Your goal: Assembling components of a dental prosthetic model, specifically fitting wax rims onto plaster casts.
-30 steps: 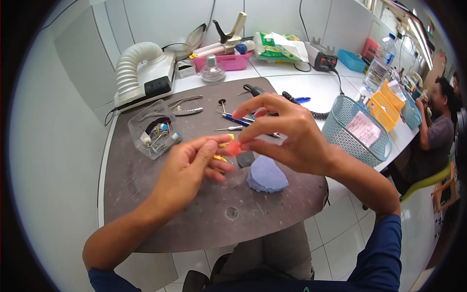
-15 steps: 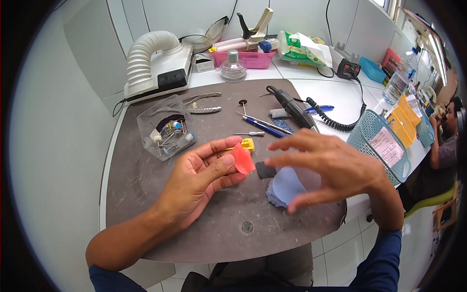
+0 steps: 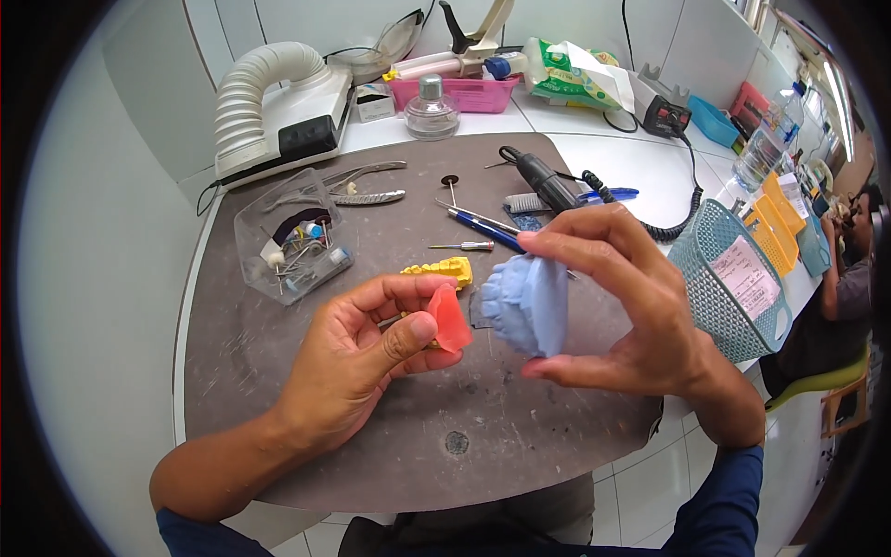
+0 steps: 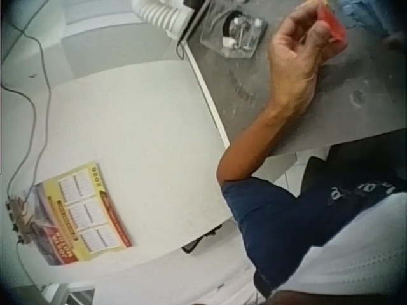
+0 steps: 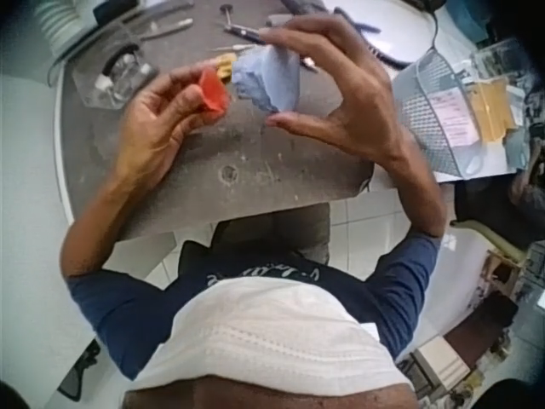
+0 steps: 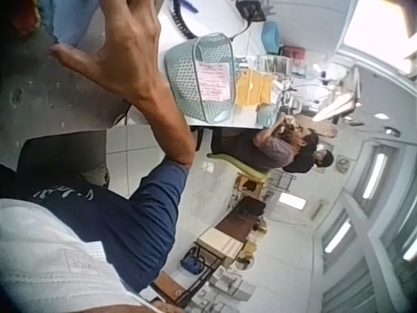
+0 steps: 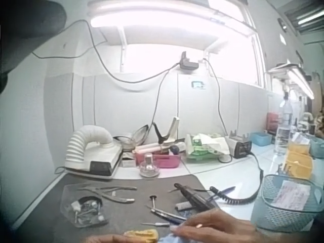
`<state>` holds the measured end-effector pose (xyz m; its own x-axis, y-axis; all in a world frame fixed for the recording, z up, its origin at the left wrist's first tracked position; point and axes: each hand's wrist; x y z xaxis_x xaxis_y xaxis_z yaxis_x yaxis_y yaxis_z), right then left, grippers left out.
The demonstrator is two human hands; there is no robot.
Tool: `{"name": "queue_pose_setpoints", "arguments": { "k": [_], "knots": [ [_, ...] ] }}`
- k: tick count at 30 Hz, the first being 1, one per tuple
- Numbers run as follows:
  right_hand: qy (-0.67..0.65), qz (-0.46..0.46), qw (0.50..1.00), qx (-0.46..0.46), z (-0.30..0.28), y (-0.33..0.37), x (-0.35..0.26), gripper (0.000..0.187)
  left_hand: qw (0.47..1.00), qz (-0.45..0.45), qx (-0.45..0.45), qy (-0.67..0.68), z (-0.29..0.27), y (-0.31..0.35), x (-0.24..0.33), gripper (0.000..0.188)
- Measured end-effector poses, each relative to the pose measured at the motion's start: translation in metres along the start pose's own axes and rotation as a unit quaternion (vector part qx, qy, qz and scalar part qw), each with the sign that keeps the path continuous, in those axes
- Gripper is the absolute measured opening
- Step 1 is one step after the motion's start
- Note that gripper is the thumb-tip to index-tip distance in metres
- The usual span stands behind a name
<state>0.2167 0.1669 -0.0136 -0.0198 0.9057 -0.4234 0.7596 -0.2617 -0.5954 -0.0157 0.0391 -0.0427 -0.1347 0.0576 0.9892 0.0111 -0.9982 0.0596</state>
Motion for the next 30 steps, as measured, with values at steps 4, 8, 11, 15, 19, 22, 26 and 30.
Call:
{"name": "queue_pose_setpoints", "arguments": {
  "k": [4,8,11,15,19,22,26,30],
  "knots": [
    [-0.016,-0.019,1.000,0.005,0.010,0.000,-0.004,0.080,1.000,0.002,-0.003,0.006,0.004,0.000,0.000,0.044],
    [-0.030,-0.048,0.998,0.008,0.012,0.000,-0.002,0.078,0.999,0.014,0.001,0.031,0.005,0.000,-0.001,0.042],
    [-0.035,-0.062,0.997,0.014,0.017,0.003,0.003,0.077,1.000,0.007,-0.001,0.022,0.004,0.001,-0.001,0.041],
    [-0.065,-0.065,0.995,0.023,0.021,0.002,-0.001,0.072,1.000,0.002,-0.008,0.021,0.003,0.001,-0.001,0.039],
    [-0.044,-0.086,0.995,0.015,0.020,0.002,0.000,0.072,1.000,0.000,-0.014,0.019,0.002,0.000,-0.003,0.038],
    [-0.027,-0.107,0.994,0.009,0.020,0.002,0.000,0.073,1.000,0.001,-0.016,0.024,0.002,0.000,-0.003,0.037],
    [-0.015,-0.116,0.993,0.002,0.019,0.002,-0.001,0.072,0.999,0.002,-0.021,0.043,0.002,0.000,-0.001,0.035],
    [-0.012,-0.125,0.992,-0.005,0.019,0.002,0.001,0.071,0.999,0.002,-0.022,0.038,0.002,0.001,-0.001,0.035]
  ]
}}
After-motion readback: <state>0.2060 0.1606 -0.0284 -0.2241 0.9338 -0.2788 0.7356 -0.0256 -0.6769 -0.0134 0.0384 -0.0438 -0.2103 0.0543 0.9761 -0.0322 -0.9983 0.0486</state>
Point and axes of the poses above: each hand's wrist, its own y-axis away from the middle knuckle, its own z-axis out of the palm, x = y × z, and after that the axes turned 10 degrees about -y, right-handed
